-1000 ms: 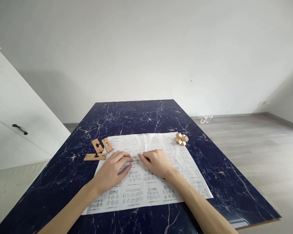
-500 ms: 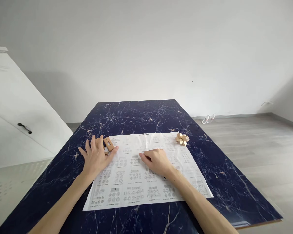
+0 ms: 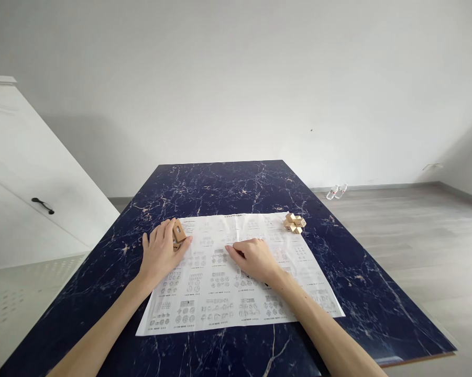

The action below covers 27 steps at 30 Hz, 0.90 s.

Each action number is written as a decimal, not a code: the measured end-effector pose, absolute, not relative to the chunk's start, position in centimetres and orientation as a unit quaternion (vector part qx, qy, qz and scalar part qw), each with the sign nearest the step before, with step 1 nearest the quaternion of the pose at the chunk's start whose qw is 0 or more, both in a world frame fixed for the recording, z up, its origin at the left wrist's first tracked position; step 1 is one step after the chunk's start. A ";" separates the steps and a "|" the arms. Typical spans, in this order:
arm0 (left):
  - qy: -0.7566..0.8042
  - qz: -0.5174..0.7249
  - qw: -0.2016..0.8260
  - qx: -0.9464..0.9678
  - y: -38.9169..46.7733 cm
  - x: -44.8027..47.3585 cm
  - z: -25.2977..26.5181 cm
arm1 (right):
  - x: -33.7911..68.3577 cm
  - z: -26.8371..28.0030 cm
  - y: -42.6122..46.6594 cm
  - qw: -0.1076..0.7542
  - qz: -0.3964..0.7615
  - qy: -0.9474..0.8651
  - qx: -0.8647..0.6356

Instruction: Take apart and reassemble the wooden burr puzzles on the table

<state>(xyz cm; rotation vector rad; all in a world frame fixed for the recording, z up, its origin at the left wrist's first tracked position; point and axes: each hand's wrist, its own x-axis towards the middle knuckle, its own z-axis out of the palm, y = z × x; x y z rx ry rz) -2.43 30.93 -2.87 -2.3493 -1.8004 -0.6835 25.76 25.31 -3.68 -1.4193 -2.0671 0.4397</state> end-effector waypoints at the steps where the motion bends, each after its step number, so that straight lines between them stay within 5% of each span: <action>1: -0.588 -0.233 0.052 -0.773 31.0 -2.5 -2.9 | 25.8 -3.7 25.3 0.293 0.166 -0.776 -0.533; 27: -0.494 -0.209 -0.042 -0.843 32.4 -3.3 -2.3 | 25.7 -3.5 25.3 0.294 0.166 -0.776 -0.532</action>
